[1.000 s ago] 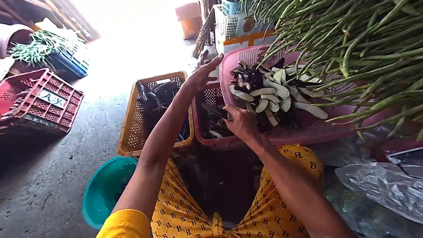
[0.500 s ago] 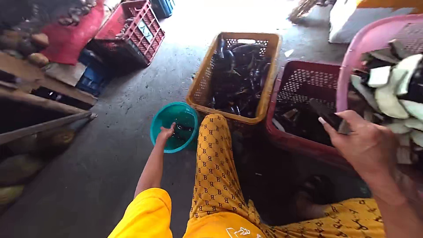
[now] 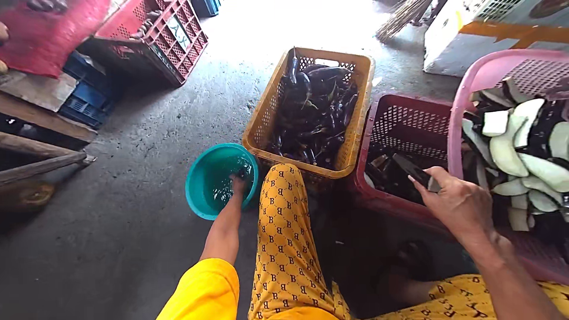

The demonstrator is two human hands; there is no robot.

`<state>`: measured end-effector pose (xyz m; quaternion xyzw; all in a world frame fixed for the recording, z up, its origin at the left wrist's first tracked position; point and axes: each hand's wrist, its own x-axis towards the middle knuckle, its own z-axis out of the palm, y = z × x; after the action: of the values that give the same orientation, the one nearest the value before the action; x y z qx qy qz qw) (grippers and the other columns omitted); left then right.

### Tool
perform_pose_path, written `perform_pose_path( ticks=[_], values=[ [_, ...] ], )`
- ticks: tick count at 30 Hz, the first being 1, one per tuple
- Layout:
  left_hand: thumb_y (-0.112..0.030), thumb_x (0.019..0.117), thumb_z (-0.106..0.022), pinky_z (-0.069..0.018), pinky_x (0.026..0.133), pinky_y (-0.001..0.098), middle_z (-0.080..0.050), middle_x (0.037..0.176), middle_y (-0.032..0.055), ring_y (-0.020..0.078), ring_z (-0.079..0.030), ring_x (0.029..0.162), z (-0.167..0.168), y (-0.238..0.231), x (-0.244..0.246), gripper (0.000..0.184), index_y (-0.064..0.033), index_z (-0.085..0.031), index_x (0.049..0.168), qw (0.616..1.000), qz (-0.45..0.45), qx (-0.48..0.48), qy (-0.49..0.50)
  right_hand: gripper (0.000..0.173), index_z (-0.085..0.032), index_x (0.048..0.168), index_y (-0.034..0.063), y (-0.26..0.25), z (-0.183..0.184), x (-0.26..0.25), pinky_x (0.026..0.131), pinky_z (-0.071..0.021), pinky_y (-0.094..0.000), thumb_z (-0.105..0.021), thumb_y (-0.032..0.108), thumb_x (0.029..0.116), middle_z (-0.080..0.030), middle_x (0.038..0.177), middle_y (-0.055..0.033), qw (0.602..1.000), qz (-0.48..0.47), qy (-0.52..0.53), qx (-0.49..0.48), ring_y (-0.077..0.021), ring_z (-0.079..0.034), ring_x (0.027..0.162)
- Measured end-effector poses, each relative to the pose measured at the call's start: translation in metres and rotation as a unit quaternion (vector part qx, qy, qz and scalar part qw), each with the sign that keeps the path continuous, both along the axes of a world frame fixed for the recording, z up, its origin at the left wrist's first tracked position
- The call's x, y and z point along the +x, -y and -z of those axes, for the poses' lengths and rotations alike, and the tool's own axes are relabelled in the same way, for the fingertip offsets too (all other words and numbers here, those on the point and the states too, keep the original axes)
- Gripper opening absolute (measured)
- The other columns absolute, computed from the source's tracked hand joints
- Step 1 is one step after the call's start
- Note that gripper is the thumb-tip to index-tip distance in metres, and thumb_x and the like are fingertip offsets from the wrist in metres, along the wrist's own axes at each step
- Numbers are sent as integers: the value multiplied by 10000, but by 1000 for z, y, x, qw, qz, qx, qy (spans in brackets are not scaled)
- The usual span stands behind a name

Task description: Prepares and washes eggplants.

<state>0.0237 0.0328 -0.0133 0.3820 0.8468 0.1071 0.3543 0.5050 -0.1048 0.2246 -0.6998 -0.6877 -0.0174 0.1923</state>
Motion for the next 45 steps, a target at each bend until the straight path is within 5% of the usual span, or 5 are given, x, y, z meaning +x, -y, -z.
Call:
perform_pose_path(
  ticks=[17,23,30,36,45],
  values=[
    [-139,983,-642,-377,1157,508,-542,1404,340,428,-522,1347,-91,-7,-19,572,118,-441,1453,923,-66,370,-81,206,-721,1002,-21,17,-17,2,547,-500,-616,-785,76,833,-694,759,-231,997,17,-35,62,-449,-692,658],
    [-49,950,-617,-524,1000,350,-495,1401,310,255,-621,1166,-211,-65,132,715,121,-226,1524,839,84,523,123,188,-726,1002,-11,26,-30,1,649,-549,-586,-749,133,883,-727,832,-200,994,22,-93,52,-399,-727,762],
    [-168,964,-687,-572,919,437,-608,1281,199,238,-664,1061,-279,-40,411,669,-20,-340,1517,793,353,332,370,157,-751,975,1,39,-41,14,620,-565,-540,-740,84,842,-734,808,-171,986,22,-99,136,-363,-734,736],
    [-370,830,-854,-290,1150,682,-101,1639,374,571,-240,1475,-268,43,526,1189,-58,-47,1646,690,686,208,97,162,-735,986,10,80,-53,34,609,-565,-512,-733,108,856,-726,792,-162,990,84,-75,81,-350,-728,706],
    [-394,805,-856,-157,981,910,163,1635,364,701,-26,1441,-210,59,629,1284,-167,81,1654,698,678,230,24,226,-753,994,3,131,-60,74,636,-581,-517,-804,145,825,-741,814,-178,961,273,-37,18,-353,-744,737]
  ],
)
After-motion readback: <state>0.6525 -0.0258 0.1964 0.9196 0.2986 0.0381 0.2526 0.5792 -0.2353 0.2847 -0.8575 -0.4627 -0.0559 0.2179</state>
